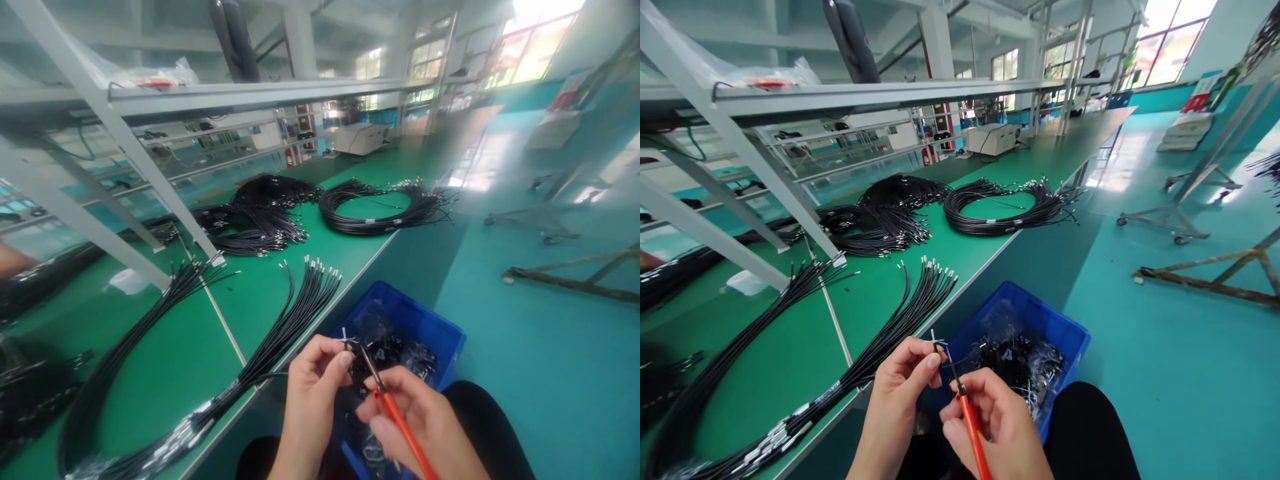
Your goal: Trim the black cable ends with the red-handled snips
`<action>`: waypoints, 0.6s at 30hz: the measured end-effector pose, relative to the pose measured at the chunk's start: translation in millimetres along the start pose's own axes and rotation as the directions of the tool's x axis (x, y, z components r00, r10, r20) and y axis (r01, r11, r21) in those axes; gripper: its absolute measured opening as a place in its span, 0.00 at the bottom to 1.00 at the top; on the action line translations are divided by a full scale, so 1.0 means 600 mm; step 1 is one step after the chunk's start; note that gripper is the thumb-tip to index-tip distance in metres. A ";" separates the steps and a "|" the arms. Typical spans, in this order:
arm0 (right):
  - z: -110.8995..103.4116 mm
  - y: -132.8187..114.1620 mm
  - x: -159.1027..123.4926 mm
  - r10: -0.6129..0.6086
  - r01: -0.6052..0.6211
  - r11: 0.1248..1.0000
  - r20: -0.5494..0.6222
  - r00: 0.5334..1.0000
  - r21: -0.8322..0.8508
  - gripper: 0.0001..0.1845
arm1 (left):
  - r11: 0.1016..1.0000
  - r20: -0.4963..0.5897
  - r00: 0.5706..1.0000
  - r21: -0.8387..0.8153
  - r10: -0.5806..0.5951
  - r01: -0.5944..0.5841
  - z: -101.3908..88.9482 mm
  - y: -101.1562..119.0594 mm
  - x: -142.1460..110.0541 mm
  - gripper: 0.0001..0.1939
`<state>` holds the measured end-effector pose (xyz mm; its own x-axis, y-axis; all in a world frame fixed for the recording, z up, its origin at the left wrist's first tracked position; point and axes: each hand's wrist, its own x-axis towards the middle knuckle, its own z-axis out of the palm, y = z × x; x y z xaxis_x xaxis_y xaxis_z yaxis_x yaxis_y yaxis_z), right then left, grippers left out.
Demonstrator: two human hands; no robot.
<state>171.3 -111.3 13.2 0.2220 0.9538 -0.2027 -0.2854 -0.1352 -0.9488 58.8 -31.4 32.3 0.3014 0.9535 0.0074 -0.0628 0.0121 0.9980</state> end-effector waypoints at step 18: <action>0.001 -0.017 0.015 0.269 -0.272 0.962 0.077 0.960 0.025 0.18 | 0.956 0.064 0.990 0.259 0.126 -0.139 0.005 -0.025 -0.004 0.02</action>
<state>175.5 -101.3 21.0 0.0642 0.8999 -0.4313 -0.3584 -0.3825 -0.8516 61.9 -34.5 17.5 0.3512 0.9261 0.1375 0.1442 -0.1986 0.9694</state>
